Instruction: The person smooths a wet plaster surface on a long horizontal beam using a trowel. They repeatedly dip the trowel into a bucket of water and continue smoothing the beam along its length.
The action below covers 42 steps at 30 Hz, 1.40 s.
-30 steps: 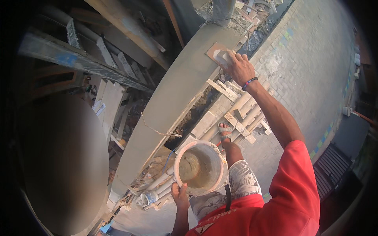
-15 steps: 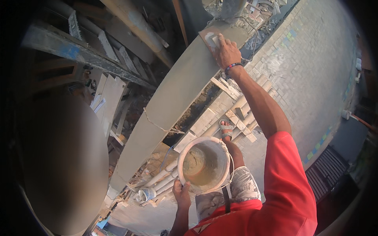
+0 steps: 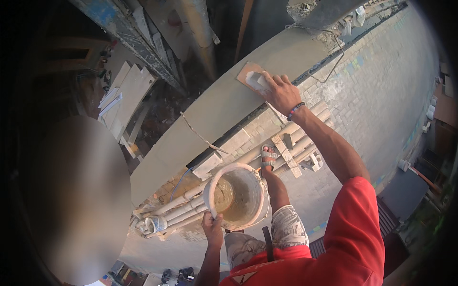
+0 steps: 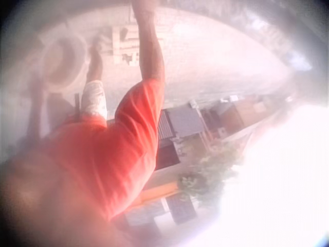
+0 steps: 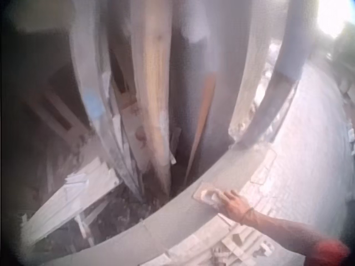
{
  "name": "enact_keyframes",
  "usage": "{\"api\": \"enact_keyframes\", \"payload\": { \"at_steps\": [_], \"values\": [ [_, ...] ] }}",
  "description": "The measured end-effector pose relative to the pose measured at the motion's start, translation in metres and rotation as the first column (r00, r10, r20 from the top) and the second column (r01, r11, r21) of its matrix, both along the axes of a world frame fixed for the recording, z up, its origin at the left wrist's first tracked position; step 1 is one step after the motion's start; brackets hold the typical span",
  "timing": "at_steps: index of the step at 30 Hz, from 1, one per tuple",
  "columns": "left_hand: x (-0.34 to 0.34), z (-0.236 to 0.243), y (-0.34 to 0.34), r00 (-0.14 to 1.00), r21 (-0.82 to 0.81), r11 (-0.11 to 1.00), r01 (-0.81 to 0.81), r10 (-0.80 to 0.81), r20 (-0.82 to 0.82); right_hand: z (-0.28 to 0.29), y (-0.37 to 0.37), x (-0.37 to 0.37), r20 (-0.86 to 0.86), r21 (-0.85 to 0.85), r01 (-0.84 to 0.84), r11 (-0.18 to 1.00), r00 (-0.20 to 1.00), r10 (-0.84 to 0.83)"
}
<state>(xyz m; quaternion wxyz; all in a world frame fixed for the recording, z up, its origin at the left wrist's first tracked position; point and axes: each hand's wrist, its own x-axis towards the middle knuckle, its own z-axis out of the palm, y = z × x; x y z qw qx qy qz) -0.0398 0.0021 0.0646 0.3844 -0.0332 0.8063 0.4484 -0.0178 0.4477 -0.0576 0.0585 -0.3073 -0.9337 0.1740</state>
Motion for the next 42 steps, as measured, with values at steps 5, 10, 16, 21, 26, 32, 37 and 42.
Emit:
{"api": "enact_keyframes", "payload": {
  "at_steps": [5,10,16,21,26,32,37,42],
  "values": [
    [0.005,-0.015,-0.019,0.992,0.06,0.992,-0.109,0.105,0.073,-0.016,0.084,0.034,-0.049,0.164,0.382,0.91,0.924,-0.379],
    [0.004,-0.024,-0.018,0.994,0.0,0.996,-0.093,0.093,0.065,0.002,0.009,-0.003,0.059,0.027,0.062,0.998,0.996,-0.064],
    [0.007,-0.033,-0.034,0.984,0.03,0.99,-0.137,0.133,0.121,-0.003,0.072,0.032,0.002,0.148,0.348,0.926,0.936,-0.352],
    [0.001,-0.016,-0.013,0.956,-0.015,0.975,-0.221,0.219,0.192,0.004,-0.022,0.002,0.066,-0.054,-0.034,0.998,0.997,0.038],
    [0.003,-0.037,-0.048,0.993,0.035,0.995,-0.097,0.094,0.075,-0.002,0.066,0.045,0.019,0.128,0.338,0.933,0.939,-0.343],
    [-0.003,-0.017,-0.008,0.947,0.009,0.965,-0.263,0.257,0.191,-0.001,-0.038,0.016,0.023,-0.064,-0.024,0.998,0.999,0.025],
    [-0.002,-0.036,-0.045,0.994,0.036,0.997,-0.07,0.067,0.083,-0.012,0.07,0.075,0.008,0.148,0.445,0.883,0.892,-0.451],
    [0.002,-0.044,-0.021,0.987,0.052,0.991,-0.127,0.121,0.105,-0.014,-0.013,0.018,-0.058,0.037,0.134,0.99,0.99,-0.132]
  ]
}}
